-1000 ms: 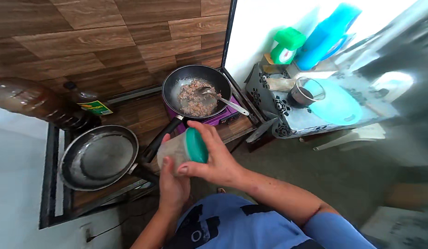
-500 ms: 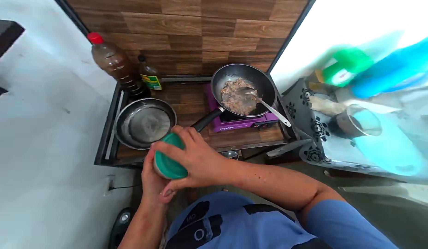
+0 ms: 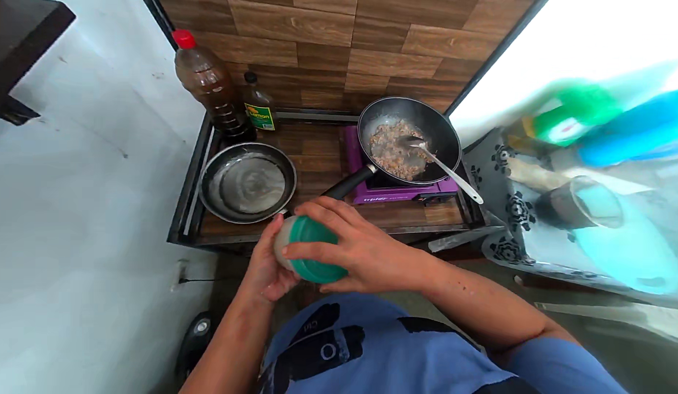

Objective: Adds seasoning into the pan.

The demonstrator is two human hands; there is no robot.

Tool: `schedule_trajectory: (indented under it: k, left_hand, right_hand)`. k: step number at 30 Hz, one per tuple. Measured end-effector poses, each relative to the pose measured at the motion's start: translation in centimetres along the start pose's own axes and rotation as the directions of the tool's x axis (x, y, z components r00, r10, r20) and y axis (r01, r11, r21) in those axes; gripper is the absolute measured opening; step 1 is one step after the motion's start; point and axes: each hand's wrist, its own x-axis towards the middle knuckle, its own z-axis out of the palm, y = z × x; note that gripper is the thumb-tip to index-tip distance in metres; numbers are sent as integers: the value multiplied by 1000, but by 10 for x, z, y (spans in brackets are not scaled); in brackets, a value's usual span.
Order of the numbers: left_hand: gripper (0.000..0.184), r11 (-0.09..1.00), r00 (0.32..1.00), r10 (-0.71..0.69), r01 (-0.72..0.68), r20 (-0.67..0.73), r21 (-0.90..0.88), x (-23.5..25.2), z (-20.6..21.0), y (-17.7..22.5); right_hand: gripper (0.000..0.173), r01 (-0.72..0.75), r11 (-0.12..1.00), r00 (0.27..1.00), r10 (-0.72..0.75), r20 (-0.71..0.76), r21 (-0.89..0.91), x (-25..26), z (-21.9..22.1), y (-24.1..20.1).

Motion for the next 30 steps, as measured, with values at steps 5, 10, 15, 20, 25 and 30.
schedule_trajectory:
  k: [5,10,15,20,25,30]
  left_hand:
    - [62,996,1000,-25,25,0,-90,7,-15,6]
    - [69,981,992,111,-98,67,-166,1,-34,18]
    - [63,978,970,172,-148,170,-144,1,-20,18]
    - [58,987,958,152,-135,243,-86,5,-6,16]
    - [64,987,970,158,-160,187,-4,13,2,12]
    - [65,958,970,201,-223,134,179,25,20,2]
  right_hand:
    - [64,-64,998,993,65,-97,15,-25,-44,-2]
    - [75,-628,766,778,622,-92,-135,-90,-64,40]
    - [88,-921,353,337,934,115,-167,-126,17,123]
    - [66,-902,395,403,915,-14,-174,-141,62,147]
    - [30,-678,731,638,633,-440,69,-102,3,81]
    - [18,-204,955,963,156,-218,-215,-37,-47,-4]
